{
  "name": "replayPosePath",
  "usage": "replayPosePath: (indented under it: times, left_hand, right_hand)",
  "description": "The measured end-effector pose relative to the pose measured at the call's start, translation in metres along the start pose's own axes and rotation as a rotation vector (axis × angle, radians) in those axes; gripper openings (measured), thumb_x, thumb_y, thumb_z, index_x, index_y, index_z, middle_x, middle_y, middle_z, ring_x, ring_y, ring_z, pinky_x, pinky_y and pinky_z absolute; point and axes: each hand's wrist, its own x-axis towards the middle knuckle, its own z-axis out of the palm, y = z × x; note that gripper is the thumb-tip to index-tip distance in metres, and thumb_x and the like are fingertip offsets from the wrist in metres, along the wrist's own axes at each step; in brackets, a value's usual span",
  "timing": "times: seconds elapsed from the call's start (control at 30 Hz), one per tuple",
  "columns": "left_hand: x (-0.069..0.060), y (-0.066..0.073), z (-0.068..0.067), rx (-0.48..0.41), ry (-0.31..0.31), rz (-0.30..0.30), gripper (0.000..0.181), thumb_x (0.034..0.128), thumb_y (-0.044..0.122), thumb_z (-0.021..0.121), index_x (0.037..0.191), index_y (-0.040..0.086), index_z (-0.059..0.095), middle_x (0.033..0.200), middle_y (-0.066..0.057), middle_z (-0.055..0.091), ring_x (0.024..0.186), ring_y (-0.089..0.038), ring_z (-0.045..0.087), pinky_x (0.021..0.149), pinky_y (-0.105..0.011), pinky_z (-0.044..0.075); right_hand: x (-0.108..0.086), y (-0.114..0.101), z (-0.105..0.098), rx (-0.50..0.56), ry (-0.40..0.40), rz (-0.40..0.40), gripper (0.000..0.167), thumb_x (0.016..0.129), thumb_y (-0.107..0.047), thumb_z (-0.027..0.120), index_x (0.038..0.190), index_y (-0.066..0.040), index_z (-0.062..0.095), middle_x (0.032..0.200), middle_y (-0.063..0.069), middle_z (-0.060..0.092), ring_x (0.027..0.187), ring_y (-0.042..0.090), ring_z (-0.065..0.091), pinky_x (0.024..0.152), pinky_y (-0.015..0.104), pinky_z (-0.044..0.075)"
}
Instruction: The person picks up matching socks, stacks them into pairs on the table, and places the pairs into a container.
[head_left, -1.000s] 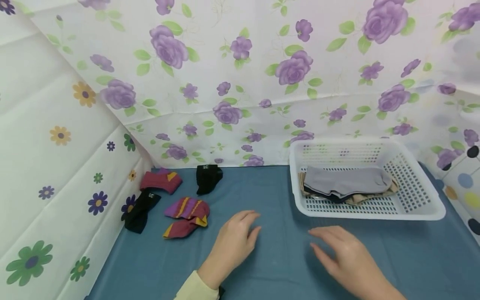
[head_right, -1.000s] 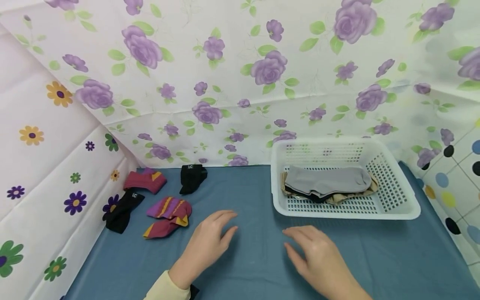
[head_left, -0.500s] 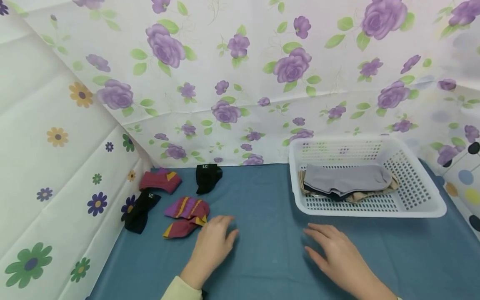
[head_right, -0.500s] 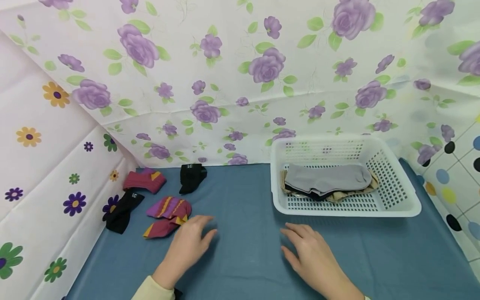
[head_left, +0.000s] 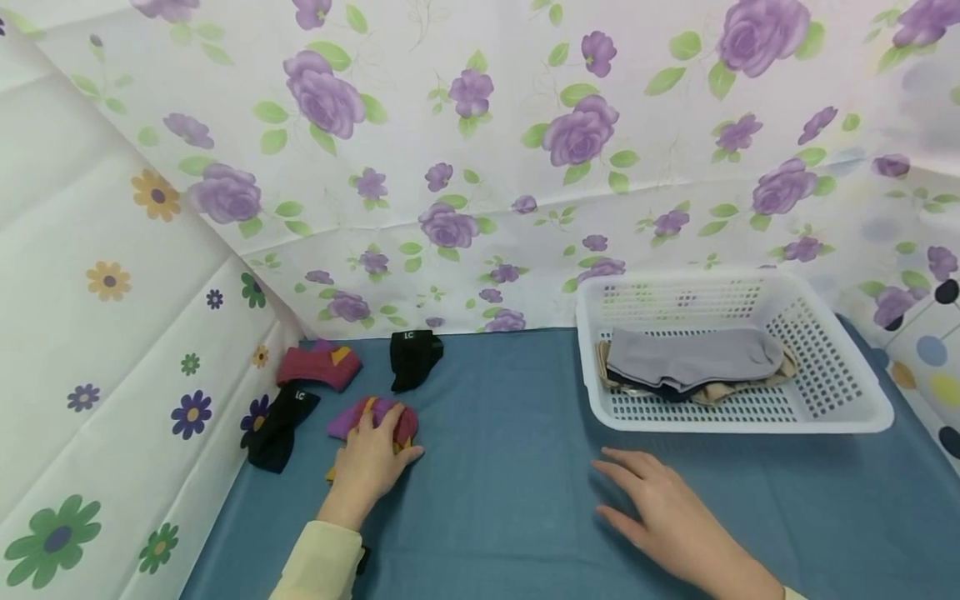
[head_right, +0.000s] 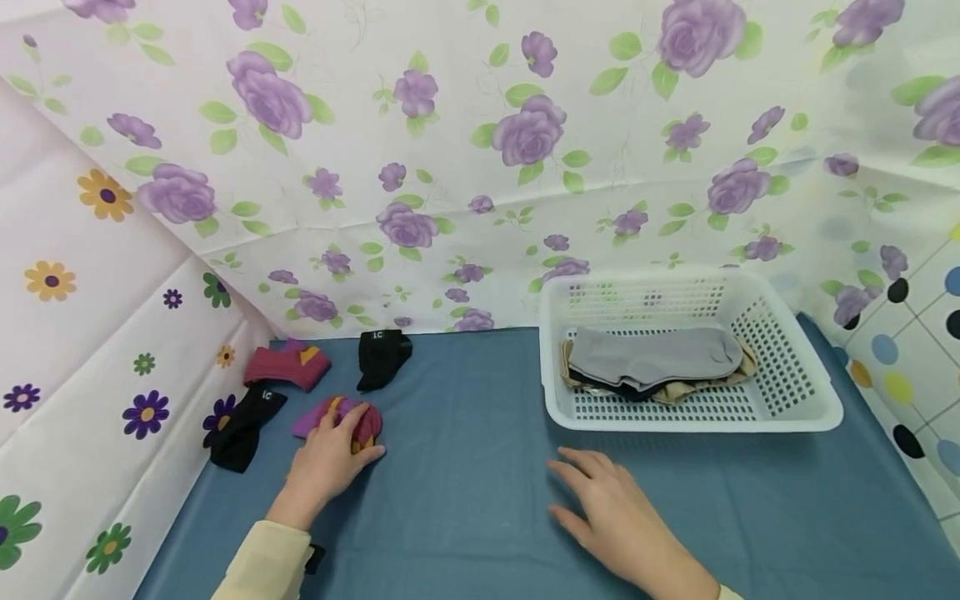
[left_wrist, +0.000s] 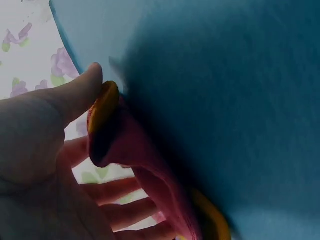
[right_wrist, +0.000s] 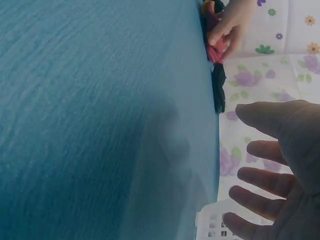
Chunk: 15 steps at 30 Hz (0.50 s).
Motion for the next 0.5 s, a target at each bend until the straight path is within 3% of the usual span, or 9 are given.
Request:
replayPosePath:
  times: [0.13, 0.3, 0.4, 0.5]
  left_hand:
    - [-0.001, 0.002, 0.005, 0.027, -0.025, 0.010, 0.073, 0.0825, 0.047, 0.067, 0.143, 0.021, 0.037, 0.134, -0.020, 0.049, 0.116, -0.046, 0.049, 0.086, -0.071, 0.037]
    - [-0.007, 0.011, 0.011, 0.066, 0.029, 0.035, 0.058, 0.0846, 0.039, 0.067, 0.132, 0.011, 0.049, 0.127, -0.017, 0.056, 0.109, -0.041, 0.055, 0.082, -0.067, 0.042]
    - [-0.013, 0.019, 0.017, 0.074, 0.084, 0.097, 0.041, 0.0855, 0.033, 0.068, 0.117, 0.010, 0.057, 0.114, -0.012, 0.064, 0.098, -0.035, 0.061, 0.073, -0.059, 0.048]
    - [-0.017, 0.030, 0.019, 0.020, 0.115, 0.183, 0.022, 0.0864, 0.027, 0.068, 0.102, 0.013, 0.060, 0.095, -0.007, 0.067, 0.080, -0.025, 0.064, 0.063, -0.045, 0.050]
  right_hand:
    - [0.002, -0.003, -0.001, 0.015, 0.006, 0.034, 0.048, 0.080, -0.049, 0.068, 0.123, -0.029, 0.060, 0.125, -0.008, 0.058, 0.115, 0.013, 0.055, 0.091, 0.040, 0.048]
    - [0.005, -0.006, -0.002, 0.038, -0.006, 0.055, 0.039, 0.080, -0.045, 0.070, 0.116, -0.030, 0.064, 0.119, -0.011, 0.061, 0.110, 0.009, 0.058, 0.090, 0.036, 0.050]
    - [0.005, -0.008, -0.003, 0.039, -0.026, 0.045, 0.036, 0.081, -0.045, 0.069, 0.113, -0.030, 0.065, 0.116, -0.013, 0.062, 0.108, 0.007, 0.058, 0.089, 0.034, 0.050]
    - [0.006, -0.010, -0.004, 0.034, -0.038, 0.036, 0.035, 0.081, -0.045, 0.069, 0.112, -0.030, 0.066, 0.115, -0.014, 0.063, 0.107, 0.006, 0.059, 0.088, 0.033, 0.050]
